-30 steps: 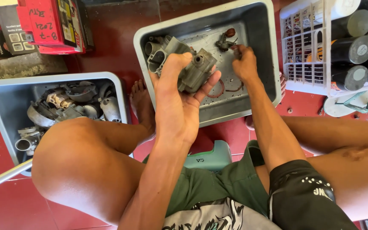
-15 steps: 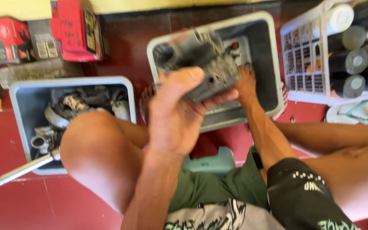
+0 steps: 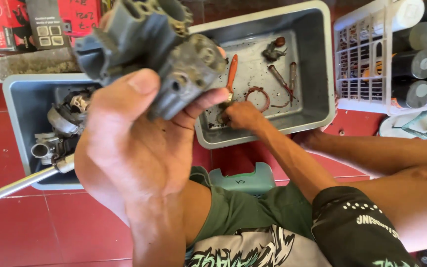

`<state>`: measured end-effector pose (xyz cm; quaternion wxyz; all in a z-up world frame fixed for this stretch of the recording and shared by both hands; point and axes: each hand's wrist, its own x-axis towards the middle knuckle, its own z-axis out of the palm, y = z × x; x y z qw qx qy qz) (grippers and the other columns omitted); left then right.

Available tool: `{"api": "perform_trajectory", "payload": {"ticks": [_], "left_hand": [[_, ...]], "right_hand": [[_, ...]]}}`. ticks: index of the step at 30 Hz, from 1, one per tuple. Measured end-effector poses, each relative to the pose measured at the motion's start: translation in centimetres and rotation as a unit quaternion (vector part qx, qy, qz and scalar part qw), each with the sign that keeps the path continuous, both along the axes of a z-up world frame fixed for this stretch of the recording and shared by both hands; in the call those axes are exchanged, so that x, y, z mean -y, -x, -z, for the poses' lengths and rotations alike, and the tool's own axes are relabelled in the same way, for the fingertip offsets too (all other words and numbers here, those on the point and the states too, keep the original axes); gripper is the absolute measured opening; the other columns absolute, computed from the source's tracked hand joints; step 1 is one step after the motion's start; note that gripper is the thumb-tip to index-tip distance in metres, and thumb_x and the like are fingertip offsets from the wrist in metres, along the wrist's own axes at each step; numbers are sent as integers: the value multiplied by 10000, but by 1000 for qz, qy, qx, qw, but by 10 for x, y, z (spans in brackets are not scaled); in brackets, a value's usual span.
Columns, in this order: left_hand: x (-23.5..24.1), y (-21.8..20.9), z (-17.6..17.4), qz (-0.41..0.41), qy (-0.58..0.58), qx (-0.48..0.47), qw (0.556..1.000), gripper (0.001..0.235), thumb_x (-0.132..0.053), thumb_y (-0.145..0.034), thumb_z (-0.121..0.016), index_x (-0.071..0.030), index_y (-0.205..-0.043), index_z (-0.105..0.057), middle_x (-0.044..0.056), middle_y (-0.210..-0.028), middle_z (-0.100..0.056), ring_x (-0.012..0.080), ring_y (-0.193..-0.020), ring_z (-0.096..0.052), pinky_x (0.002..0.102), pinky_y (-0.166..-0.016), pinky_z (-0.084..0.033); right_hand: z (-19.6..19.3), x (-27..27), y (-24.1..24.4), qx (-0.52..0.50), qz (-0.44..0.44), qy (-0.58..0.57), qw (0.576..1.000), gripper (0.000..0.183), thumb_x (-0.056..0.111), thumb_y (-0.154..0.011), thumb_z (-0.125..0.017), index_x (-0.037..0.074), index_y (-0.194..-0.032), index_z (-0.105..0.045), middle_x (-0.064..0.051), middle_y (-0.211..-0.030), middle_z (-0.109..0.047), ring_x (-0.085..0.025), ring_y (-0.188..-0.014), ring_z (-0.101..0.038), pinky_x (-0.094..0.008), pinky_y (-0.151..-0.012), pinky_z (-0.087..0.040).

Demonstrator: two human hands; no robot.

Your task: Cleaning and disassembling a motorcycle carburetor using a brush and a screwdriver.

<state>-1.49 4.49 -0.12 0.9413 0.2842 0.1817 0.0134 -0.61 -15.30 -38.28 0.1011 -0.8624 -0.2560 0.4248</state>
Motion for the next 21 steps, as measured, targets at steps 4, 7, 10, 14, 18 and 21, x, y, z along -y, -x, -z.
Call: {"api": "perform_trajectory", "payload": {"ticks": [4,7,10,14,18,21], "left_hand": [[-2,2,8,38,15,36,998,267,-50,-886,-643,117,-1096,-642,219,-972,-730,370,-896,-734,549,-832,-668],[-5,2,9,27,13,31,999,468,-43,-881,-662,121,-1310,-571,217,-1029,-725,389,-940,-729,585,-857,-670],[-2,-4,-1,7,-10,-1,1000,482,-83,-826,-688,125,-1256,-626,218,-1001,-742,401,-933,-736,591,-837,-673],[6,-11,-12,-57,-69,-134,987,289,-115,-674,-687,74,-883,-751,164,-783,-732,378,-744,-727,579,-691,-692],[6,-8,0,-25,-51,-78,995,289,-102,-738,-702,75,-964,-737,148,-813,-733,346,-779,-723,576,-727,-684],[9,-10,0,5,-38,-59,998,161,-102,-756,-674,53,-789,-700,137,-751,-708,329,-760,-720,549,-725,-680]], "right_hand": [[40,-2,21,173,-38,-36,984,148,46,-889,-607,127,-770,-575,-45,-705,-634,-259,-622,-624,-392,-519,-512],[62,2,23,238,-77,-39,967,244,64,-874,-622,178,-670,-554,-6,-613,-621,-244,-533,-627,-386,-440,-477],[59,1,20,244,-132,-42,960,188,118,-849,-650,208,-684,-659,19,-642,-696,-257,-584,-698,-423,-467,-532],[37,-11,21,186,-216,6,959,267,106,-969,-642,91,-702,-637,-12,-603,-645,-224,-527,-616,-359,-475,-537],[28,-10,18,192,-255,9,948,242,122,-989,-623,102,-749,-653,-22,-683,-689,-203,-548,-596,-341,-508,-526],[40,-7,19,234,-258,-25,937,130,130,-970,-630,146,-844,-659,-3,-749,-715,-210,-604,-621,-362,-564,-550]]}}
